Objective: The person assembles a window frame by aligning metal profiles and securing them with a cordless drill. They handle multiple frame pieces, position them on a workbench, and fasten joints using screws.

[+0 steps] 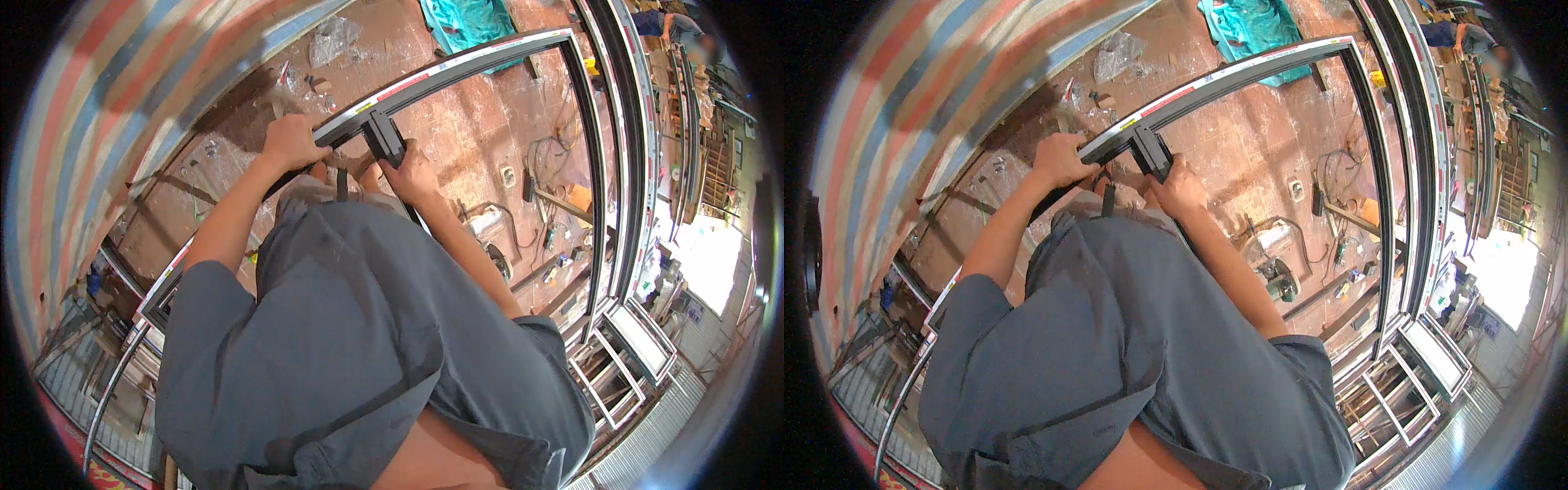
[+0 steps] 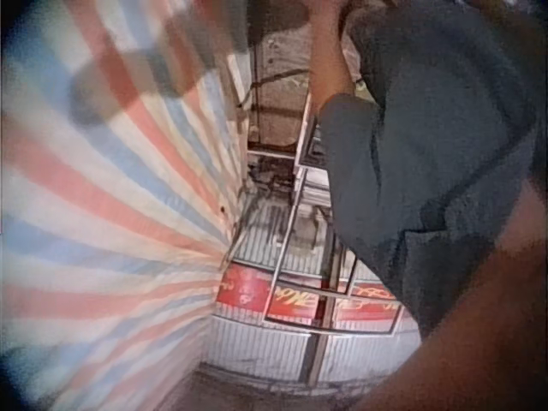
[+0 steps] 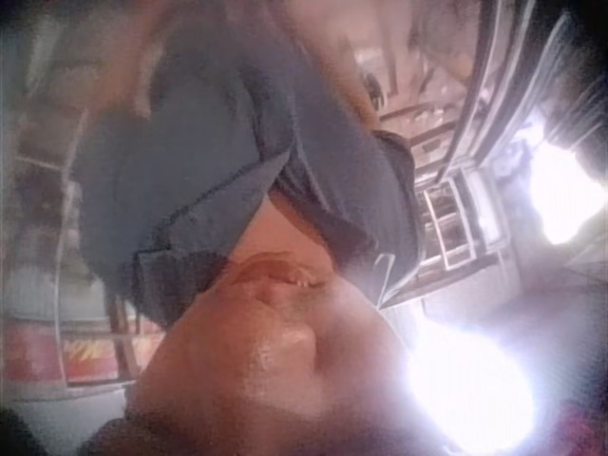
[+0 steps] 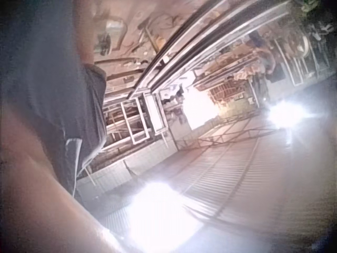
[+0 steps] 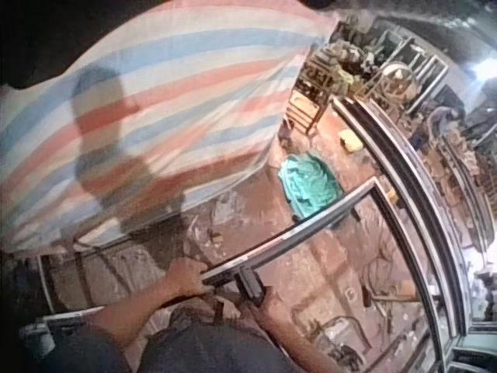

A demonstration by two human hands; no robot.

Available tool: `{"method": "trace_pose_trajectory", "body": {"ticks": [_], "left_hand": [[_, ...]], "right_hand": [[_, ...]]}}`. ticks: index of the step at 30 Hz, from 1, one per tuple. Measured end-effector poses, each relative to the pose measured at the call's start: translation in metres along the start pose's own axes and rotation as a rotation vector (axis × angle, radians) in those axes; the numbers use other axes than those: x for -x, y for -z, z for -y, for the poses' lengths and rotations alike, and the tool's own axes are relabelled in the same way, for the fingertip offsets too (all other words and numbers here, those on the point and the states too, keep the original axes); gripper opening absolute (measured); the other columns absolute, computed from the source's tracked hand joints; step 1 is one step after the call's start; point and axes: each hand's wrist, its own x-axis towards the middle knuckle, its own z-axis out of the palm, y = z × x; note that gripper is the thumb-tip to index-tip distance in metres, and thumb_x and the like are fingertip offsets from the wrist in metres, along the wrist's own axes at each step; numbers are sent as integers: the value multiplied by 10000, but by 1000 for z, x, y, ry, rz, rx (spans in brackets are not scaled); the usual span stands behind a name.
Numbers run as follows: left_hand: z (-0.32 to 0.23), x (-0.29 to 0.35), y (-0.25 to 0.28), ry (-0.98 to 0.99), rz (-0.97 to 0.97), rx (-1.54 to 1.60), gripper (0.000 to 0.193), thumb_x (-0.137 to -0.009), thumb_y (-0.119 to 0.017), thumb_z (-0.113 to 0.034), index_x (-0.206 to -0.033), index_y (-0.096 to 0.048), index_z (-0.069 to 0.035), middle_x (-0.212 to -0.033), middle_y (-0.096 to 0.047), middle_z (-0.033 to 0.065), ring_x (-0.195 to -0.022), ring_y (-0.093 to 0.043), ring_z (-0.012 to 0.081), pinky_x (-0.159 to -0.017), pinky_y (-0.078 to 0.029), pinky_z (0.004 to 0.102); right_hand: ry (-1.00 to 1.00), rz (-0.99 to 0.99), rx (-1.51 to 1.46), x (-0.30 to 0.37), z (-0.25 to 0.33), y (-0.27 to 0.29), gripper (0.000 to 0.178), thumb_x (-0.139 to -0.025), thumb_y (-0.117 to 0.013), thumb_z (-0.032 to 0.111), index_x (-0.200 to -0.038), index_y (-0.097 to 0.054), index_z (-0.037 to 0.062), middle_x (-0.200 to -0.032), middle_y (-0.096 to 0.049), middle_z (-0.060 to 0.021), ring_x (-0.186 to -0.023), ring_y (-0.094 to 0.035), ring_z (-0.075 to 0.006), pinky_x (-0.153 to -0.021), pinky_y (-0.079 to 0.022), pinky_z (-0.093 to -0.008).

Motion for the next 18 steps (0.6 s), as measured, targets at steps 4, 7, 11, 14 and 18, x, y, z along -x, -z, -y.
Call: {"method": "trace_pose_trajectory", "body": {"ticks": [4,7,11,14,18], "left_hand": [[3,-3,-1,-14,4,7,600,-739,-909,-486,-1313,-849,-321,-1055,-830,191,-1026,-798,408,-908,-641,533],[5,-1,-2,-45,-51,83,551,-675,-931,-558,-988,-857,-111,-963,-815,199,-957,-788,436,-867,-629,528],[9,-6,-1,-87,-52,64,617,-629,-966,-601,-983,-859,-107,-955,-818,191,-944,-790,428,-858,-627,524],[14,-7,-6,-104,-64,72,696,-604,-979,-638,-1017,-859,-91,-971,-820,200,-956,-792,425,-868,-631,527],[15,-7,-6,-123,-70,53,772,-607,-977,-656,-1061,-855,-44,-1003,-821,225,-986,-797,424,-891,-639,530]], "right_hand": [[63,-43,-35,5,-3,-12,734,-988,-815,477,-1416,-522,-43,-1211,-742,-398,-1150,-752,-556,-973,-607,-605],[16,17,-22,9,10,-6,732,-990,-811,487,-1415,-533,-41,-1257,-738,-390,-1177,-748,-543,-996,-603,-593],[-14,37,16,14,13,-16,739,-990,-806,505,-1424,-535,-29,-1265,-740,-383,-1184,-747,-537,-1002,-600,-589],[18,24,9,12,15,-16,737,-989,-806,508,-1424,-533,-21,-1253,-741,-384,-1175,-749,-542,-995,-600,-595],[-23,60,27,15,24,-21,837,-948,-855,496,-1514,-501,-9,-1282,-750,-360,-1199,-749,-527,-1032,-597,-576]]}}
